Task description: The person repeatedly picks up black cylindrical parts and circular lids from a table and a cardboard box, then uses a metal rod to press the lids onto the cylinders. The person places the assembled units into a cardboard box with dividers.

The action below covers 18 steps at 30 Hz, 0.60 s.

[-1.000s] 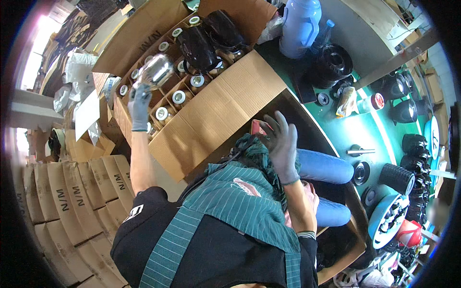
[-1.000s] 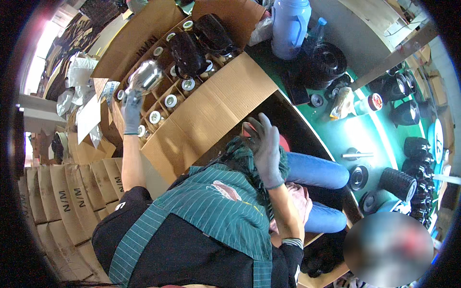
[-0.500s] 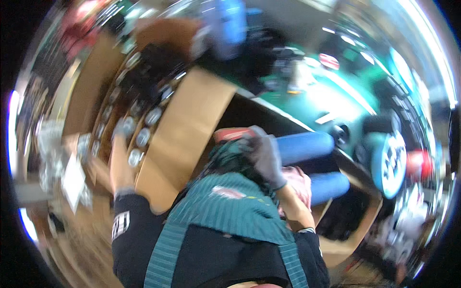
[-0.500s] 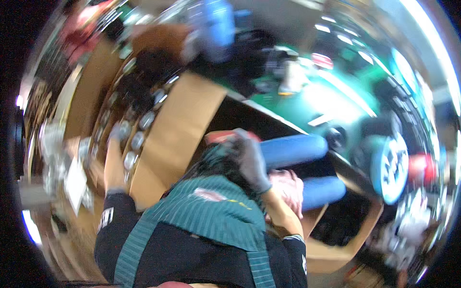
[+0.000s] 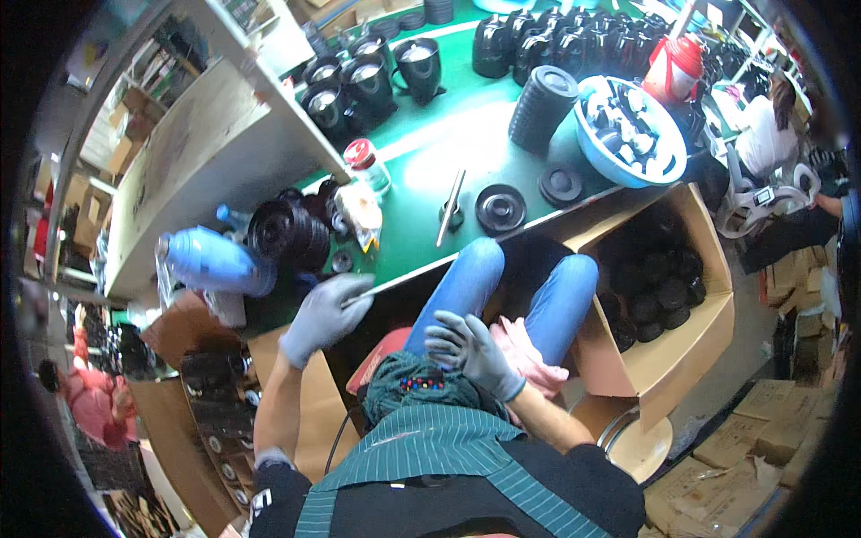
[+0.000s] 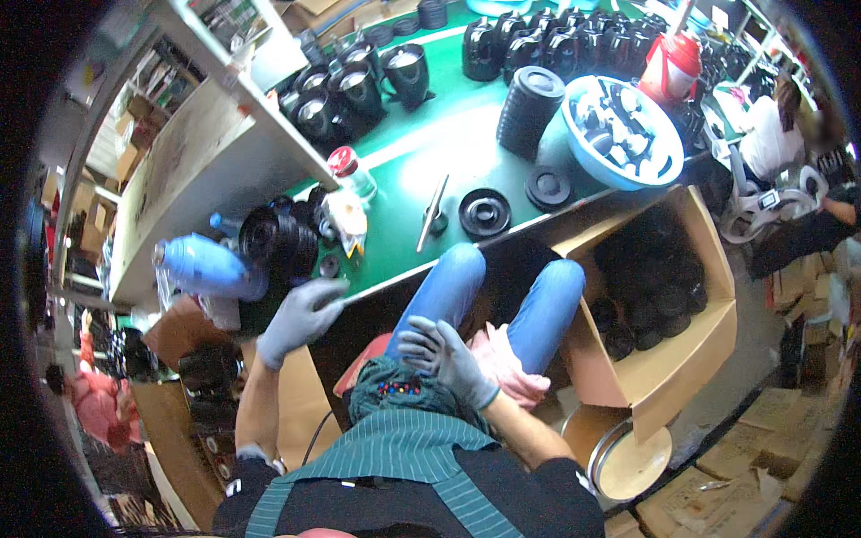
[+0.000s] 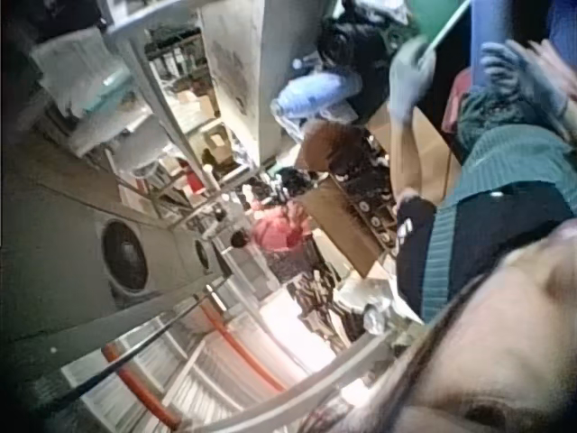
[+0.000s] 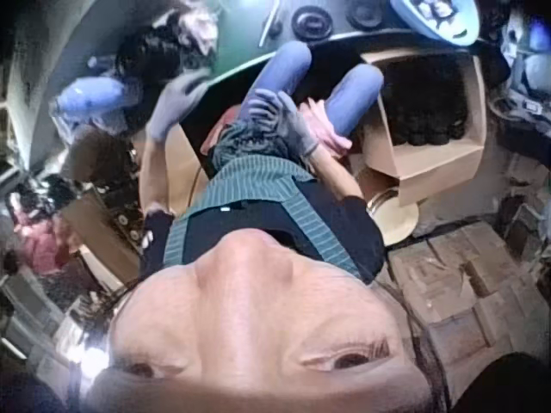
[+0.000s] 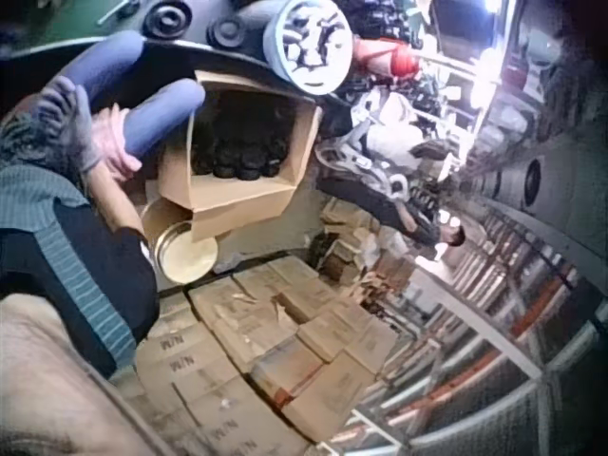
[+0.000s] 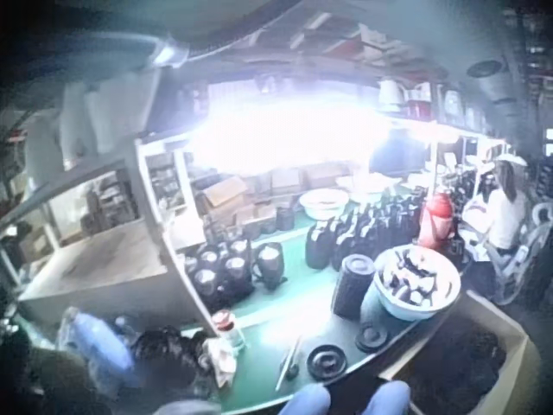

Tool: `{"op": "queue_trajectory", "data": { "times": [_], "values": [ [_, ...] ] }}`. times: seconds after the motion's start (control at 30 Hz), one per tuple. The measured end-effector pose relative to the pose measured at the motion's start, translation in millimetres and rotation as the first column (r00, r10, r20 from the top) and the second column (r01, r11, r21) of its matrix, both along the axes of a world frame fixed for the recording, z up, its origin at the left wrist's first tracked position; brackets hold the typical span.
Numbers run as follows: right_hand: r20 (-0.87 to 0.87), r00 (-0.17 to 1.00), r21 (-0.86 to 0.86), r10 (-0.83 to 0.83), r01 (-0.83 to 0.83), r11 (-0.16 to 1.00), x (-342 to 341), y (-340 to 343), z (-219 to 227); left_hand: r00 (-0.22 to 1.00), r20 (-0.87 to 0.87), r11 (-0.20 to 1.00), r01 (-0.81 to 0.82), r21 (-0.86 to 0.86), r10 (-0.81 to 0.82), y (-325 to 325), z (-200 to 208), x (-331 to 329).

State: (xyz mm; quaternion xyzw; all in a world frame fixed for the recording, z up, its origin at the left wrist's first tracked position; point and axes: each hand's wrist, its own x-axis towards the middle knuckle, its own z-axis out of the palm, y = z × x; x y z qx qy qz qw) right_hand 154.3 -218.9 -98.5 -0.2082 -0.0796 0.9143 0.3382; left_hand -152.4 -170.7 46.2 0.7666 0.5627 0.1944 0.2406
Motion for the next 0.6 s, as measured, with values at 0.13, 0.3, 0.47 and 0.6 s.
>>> {"op": "queue_trajectory", "data": {
  "times": [0.13,0.3,0.47,0.6],
  "values": [
    [0.026,0.97,0.009,-0.241,0.241,0.971,43,2,5,0.994,-0.009,0.994,-0.108,0.001,0.108,216,-12,56],
    [0.19,0.881,0.136,-0.433,0.414,0.9,87,16,12,0.935,-0.27,0.868,-0.072,0.491,0.23,462,-87,37],
    [0.3,0.736,0.255,-0.607,0.551,0.794,109,33,10,0.921,-0.248,0.863,-0.152,0.482,0.301,565,-101,60],
    [0.387,0.696,0.358,-0.605,0.491,0.794,105,59,18,0.899,-0.232,0.815,-0.196,0.545,0.371,573,-115,52]
  ]
}}
